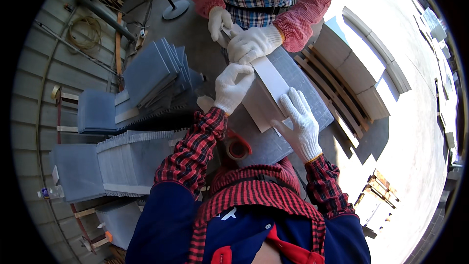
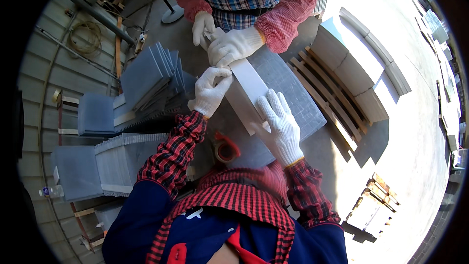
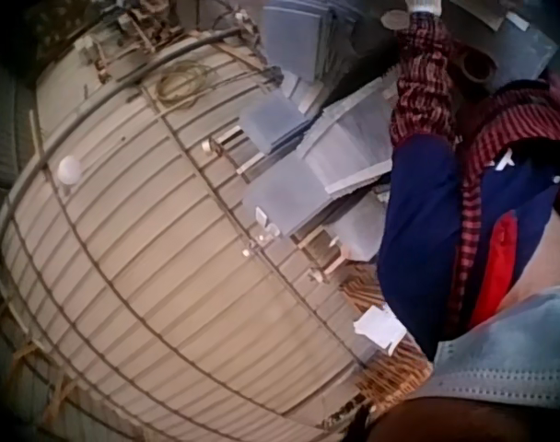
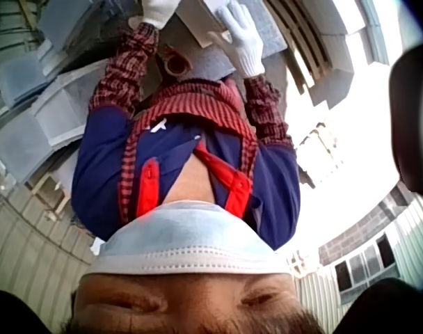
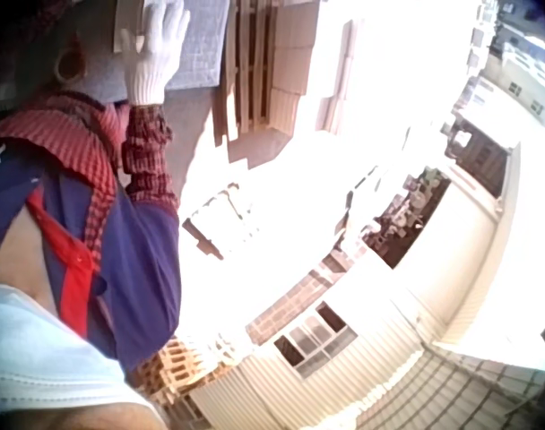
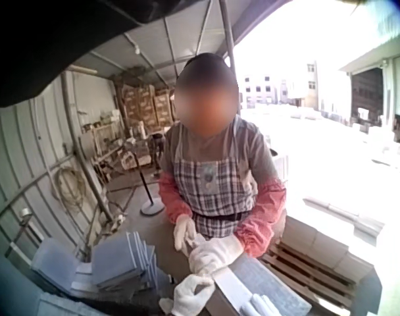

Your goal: The person places gray rectangular boards into cardboard boxes with the help of a coworker. They use a handheld tape dispenser to seal the boxes and then stack the finished packages on a nearby pallet. The process is repeated for multiple boards.

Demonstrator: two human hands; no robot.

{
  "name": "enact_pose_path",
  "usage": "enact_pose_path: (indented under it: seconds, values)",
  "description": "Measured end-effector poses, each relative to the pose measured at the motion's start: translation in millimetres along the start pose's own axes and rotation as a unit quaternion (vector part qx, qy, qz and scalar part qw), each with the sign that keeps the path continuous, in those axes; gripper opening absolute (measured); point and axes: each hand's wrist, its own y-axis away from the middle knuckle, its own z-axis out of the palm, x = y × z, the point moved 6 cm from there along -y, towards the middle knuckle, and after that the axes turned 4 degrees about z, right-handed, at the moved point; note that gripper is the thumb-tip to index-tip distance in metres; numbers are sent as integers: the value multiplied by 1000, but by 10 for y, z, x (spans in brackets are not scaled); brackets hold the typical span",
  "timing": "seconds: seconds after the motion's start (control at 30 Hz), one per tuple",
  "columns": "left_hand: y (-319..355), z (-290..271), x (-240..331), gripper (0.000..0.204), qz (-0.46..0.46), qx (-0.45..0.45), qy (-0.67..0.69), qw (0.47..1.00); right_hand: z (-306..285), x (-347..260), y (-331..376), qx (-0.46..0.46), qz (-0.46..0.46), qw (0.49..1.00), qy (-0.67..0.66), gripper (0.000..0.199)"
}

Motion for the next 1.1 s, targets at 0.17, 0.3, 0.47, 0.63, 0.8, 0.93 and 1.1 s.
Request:
enact_pose_path:
  seconds: [0.17,0.3,0.47,0.63,0.8,0.93,1.1]
  values:
    - [472,-429,98,18,24,52,-34,998,-10,-43,-49,47,-29,997,51,48]
    - [866,-571,39,13,-102,15,-28,994,50,-87,-19,76,-33,992,98,43]
    - [1351,-551,105,14,-164,-82,11,983,158,-128,81,100,-36,980,168,32]
    - [1613,-724,168,11,-145,-127,13,981,198,-334,179,146,-9,971,189,30]
    - [1772,-1087,45,11,-146,-98,-21,984,733,-807,650,-14,-76,997,14,30]
    - [1858,-1371,-10,12,-178,-73,-53,980,1784,-203,1035,-211,196,958,18,61]
    - [1891,-1563,150,11,-170,-63,-68,981,2608,210,1394,-355,282,885,103,72]
